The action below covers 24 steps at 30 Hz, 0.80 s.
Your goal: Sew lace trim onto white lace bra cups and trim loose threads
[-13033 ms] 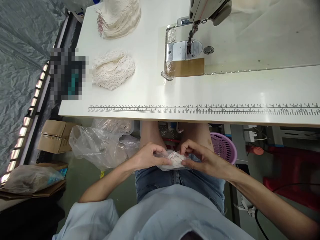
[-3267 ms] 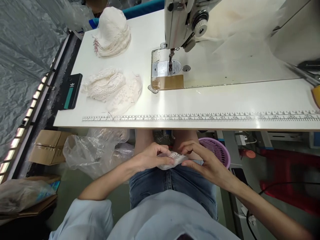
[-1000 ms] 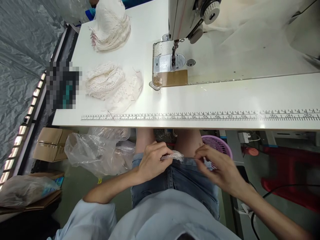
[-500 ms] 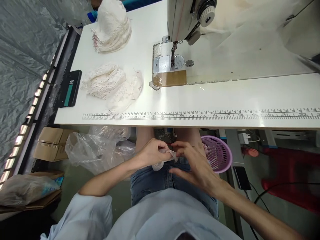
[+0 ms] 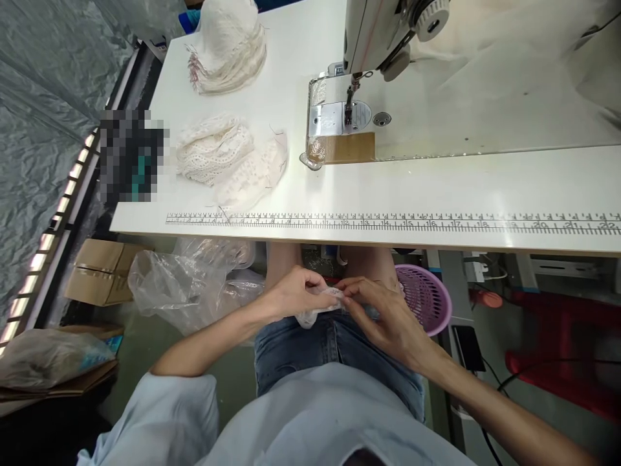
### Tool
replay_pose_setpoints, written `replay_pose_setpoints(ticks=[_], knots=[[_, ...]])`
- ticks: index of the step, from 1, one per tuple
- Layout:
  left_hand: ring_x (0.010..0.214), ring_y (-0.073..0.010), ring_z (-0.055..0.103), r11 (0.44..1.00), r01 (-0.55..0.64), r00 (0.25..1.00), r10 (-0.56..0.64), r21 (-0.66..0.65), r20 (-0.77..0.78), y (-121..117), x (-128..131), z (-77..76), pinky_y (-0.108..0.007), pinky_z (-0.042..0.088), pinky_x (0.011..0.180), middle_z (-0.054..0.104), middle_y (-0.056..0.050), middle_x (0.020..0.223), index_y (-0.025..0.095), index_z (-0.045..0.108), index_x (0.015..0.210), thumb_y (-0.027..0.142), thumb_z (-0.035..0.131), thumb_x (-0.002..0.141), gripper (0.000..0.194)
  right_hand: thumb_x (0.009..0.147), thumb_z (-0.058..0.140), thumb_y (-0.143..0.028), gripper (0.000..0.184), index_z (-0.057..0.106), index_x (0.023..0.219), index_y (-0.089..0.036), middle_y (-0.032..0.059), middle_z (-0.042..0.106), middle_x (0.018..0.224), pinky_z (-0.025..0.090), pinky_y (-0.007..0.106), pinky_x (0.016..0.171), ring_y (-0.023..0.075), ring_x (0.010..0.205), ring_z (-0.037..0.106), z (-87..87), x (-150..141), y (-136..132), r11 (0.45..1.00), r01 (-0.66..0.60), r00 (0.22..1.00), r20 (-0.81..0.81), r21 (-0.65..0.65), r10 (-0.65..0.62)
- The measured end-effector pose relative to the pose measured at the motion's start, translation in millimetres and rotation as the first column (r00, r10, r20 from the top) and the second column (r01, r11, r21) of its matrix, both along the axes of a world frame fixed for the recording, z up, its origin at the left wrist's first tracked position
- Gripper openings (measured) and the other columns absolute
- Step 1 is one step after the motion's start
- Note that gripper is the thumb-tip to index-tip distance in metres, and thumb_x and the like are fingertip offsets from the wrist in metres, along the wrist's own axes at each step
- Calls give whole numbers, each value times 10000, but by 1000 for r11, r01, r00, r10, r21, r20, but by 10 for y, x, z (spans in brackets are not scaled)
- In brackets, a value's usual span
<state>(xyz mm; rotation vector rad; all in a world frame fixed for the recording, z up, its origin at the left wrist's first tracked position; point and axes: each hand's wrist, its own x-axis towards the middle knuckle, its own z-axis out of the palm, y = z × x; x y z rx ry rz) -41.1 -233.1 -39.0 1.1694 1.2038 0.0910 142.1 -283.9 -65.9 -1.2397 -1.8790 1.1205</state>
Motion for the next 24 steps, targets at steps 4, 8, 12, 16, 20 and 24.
replay_pose_setpoints(ticks=[4,8,12,16,20,24], knots=[[540,-71,385,997,60,996,-57,-57,65,20,-80,-7,-186,277,490,455,36,572,113,593,659,391,672,670,289,921,436,-298,166,568,888,-202,29,636,828,432,246,591,156,731,588,36,65,61,954,-89,989,-139,-285,50],[564,-72,398,993,108,987,-101,-44,124,33,-115,-29,-186,288,505,473,26,613,109,604,676,384,677,679,284,904,464,-368,223,585,838,-193,12,599,761,403,243,591,139,678,518,51,122,108,904,-128,976,-214,-409,42],[580,-75,410,989,137,980,-127,-55,156,42,-122,-45,-185,304,515,485,22,626,112,609,682,389,694,674,290,884,489,-405,259,585,798,-181,4,555,702,377,244,567,127,634,469,39,142,125,865,-129,971,-240,-484,11],[616,-83,440,983,170,971,-155,-69,180,43,-133,-49,-190,336,544,527,3,693,105,630,713,373,706,673,282,870,513,-405,260,584,770,-176,-4,529,675,357,236,536,114,602,441,33,157,122,854,-143,966,-259,-500,11],[625,-82,449,979,176,963,-150,-99,225,38,-148,-51,-192,348,561,526,8,700,108,629,709,337,715,670,248,865,527,-378,231,586,761,-181,-14,526,668,352,227,530,106,592,436,34,165,114,845,-157,959,-282,-512,7],[586,-67,409,979,174,959,-143,-108,244,35,-156,-41,-187,315,529,479,29,644,113,614,673,332,723,662,245,860,538,-353,215,585,741,-180,-16,530,658,355,226,534,104,587,438,24,154,107,841,-150,960,-279,-520,-2]])
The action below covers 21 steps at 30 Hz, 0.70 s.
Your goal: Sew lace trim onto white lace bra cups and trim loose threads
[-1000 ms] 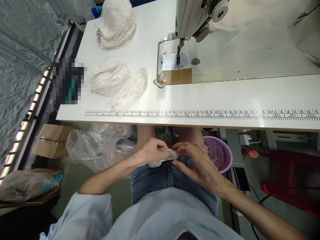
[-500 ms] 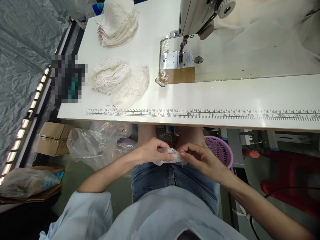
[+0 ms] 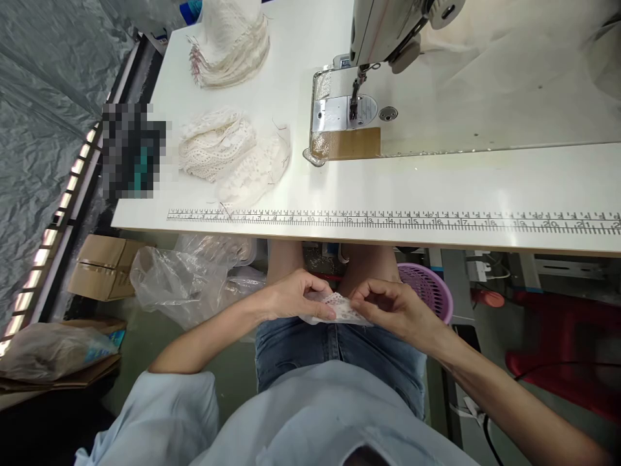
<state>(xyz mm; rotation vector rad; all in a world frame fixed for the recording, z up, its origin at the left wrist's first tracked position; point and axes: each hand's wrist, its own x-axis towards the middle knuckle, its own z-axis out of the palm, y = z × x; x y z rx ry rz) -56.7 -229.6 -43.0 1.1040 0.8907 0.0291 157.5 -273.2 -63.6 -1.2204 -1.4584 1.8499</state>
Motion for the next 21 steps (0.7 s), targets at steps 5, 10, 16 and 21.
replay_pose_setpoints(ticks=[5,10,16,21], knots=[[571,-65,404,1000,-8,1000,8,-22,4,-11,-1,11,-191,308,524,469,35,622,116,620,682,342,726,656,251,841,560,-355,217,576,719,-177,-17,536,641,370,230,538,108,582,455,-14,-18,-6,1000,19,999,27,4,-19],[594,-71,428,1000,-4,1000,5,-29,18,-25,-9,-16,-192,334,547,496,27,649,118,641,724,335,729,658,243,823,588,-338,197,542,702,-189,-14,550,655,394,231,545,113,597,478,-41,-32,-24,999,54,999,-5,0,-54],[645,-90,491,1000,-4,1000,4,-22,-2,-22,-1,-15,-195,386,588,550,6,704,119,662,780,317,731,653,245,824,593,-324,186,521,710,-196,12,587,723,444,255,603,133,664,521,-51,-39,-43,998,66,997,-50,5,-66],[599,-75,459,998,-38,999,37,-54,-20,-24,56,15,-188,362,549,537,10,655,116,665,728,350,753,628,269,813,620,-306,149,506,795,-211,-11,534,734,446,227,586,116,652,513,-39,-31,-56,989,137,989,-67,50,-133]])
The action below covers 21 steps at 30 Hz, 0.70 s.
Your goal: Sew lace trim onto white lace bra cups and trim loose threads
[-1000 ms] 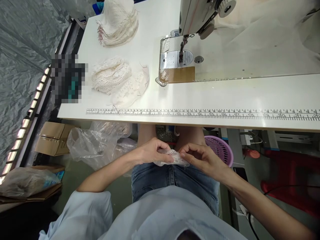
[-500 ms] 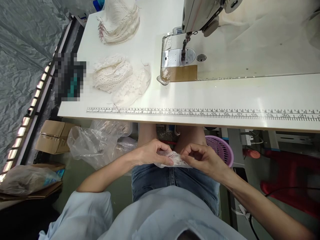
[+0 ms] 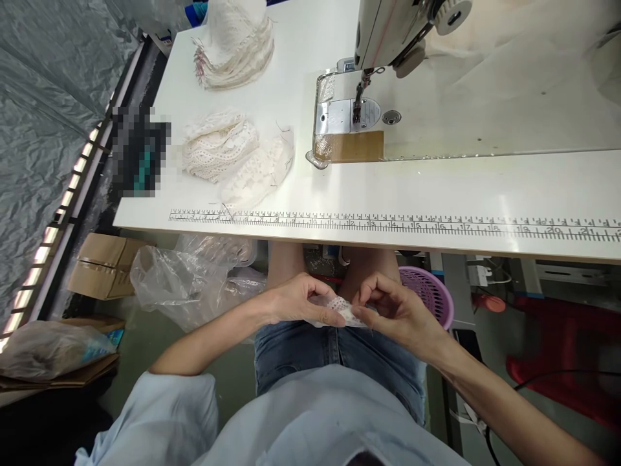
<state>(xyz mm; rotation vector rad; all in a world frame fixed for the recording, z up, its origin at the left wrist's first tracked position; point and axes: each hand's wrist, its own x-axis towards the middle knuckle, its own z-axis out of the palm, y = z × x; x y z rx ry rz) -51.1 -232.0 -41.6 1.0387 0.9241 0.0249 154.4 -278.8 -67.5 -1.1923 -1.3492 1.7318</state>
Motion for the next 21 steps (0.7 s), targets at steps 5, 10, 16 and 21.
replay_pose_setpoints(ticks=[5,10,16,21], knots=[[613,-79,477,996,-33,999,34,86,-14,-5,46,13,-185,366,558,581,-11,682,116,689,710,334,725,669,225,832,594,-317,138,516,874,-212,-2,556,728,451,229,579,121,655,530,34,48,-9,1000,-21,1000,7,1,21],[607,-81,478,972,52,998,-44,230,-39,19,44,37,-179,351,545,584,-11,670,112,706,708,333,698,702,222,836,573,-381,222,607,962,-202,33,614,755,471,257,586,148,677,561,84,67,19,996,-87,986,142,-3,87],[635,-87,498,943,88,996,-84,322,-27,31,12,24,-181,343,561,593,-13,702,115,719,751,323,659,747,216,836,569,-405,256,648,966,-199,32,652,763,466,248,565,157,674,590,112,44,58,995,-97,983,157,-9,97],[659,-93,523,953,80,997,-83,292,-3,36,0,2,-182,366,579,625,-18,743,135,726,780,336,660,749,213,846,561,-393,241,679,930,-200,40,685,837,479,259,650,172,759,616,159,63,104,983,-185,977,100,-24,186]])
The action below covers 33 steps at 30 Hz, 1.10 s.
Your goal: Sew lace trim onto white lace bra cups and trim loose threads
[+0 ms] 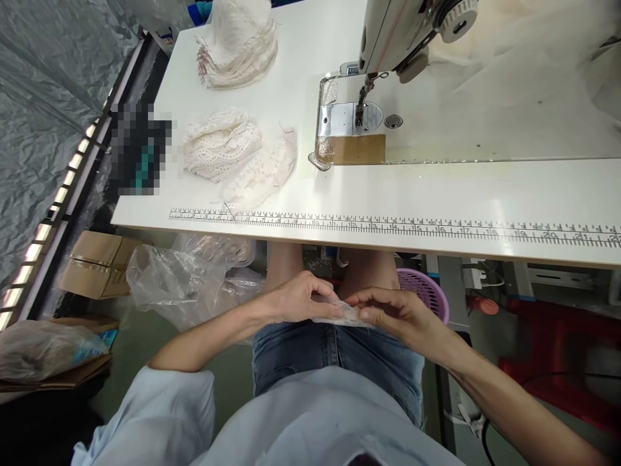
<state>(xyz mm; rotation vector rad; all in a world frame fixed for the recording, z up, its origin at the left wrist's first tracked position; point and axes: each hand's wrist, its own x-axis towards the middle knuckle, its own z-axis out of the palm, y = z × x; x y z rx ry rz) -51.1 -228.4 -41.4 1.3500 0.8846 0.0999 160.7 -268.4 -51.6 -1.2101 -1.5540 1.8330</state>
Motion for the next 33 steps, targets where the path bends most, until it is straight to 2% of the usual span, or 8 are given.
replay_pose_setpoints(ticks=[7,15,18,22,25,28,31,33], knots=[[647,-84,514,999,-3,1000,4,-45,17,11,16,8,-177,373,584,624,-16,735,122,719,769,305,665,748,192,792,641,-376,175,644,788,-202,11,626,738,442,249,628,149,686,551,-24,-18,12,1000,-15,1000,17,-3,16],[664,-87,524,986,-11,996,26,-166,90,66,-5,43,-190,392,618,606,-5,721,112,699,742,270,726,677,174,801,620,-362,206,574,712,-182,-28,500,636,331,218,516,98,572,413,12,-53,49,995,-11,1000,-11,-104,9],[679,-95,544,985,-1,996,17,-174,93,94,2,63,-197,405,636,622,-6,730,118,701,763,277,758,633,213,800,612,-360,211,562,704,-179,-27,488,626,321,222,515,98,571,400,46,-50,78,998,-4,1000,14,-69,5],[627,-85,518,984,-82,995,91,-160,49,79,35,133,-189,392,597,603,2,661,109,687,713,331,764,620,252,823,567,-375,242,542,682,-179,-27,475,603,321,224,506,95,551,387,155,-64,105,1000,25,998,64,-13,-24],[593,-81,491,990,-128,992,129,-65,14,110,23,346,-189,374,567,583,1,622,101,667,674,376,728,655,282,823,556,-381,254,520,671,-181,-30,462,582,307,218,470,88,518,372,363,-88,142,999,48,995,84,11,-49],[565,-78,456,989,-54,995,64,137,-73,327,-21,716,-188,333,517,569,2,619,109,662,684,405,672,700,297,832,525,-390,263,511,676,-179,-31,451,563,301,214,450,88,502,374,635,-132,294,995,47,994,90,87,-54],[530,-77,421,939,63,983,0,338,-184,795,-10,1059,-191,283,475,512,20,557,119,649,666,368,653,695,250,842,476,-385,278,489,653,-180,-29,452,544,324,216,458,96,503,404,812,-193,670,957,43,981,168,286,-94],[489,-72,379,905,114,970,-11,410,-244,1204,66,1174,-201,252,450,445,34,497,121,593,578,328,661,659,233,846,443,-351,279,458,621,-187,-26,467,526,341,217,459,101,492,430,828,-223,1036,895,16,940,298,447,-165]])
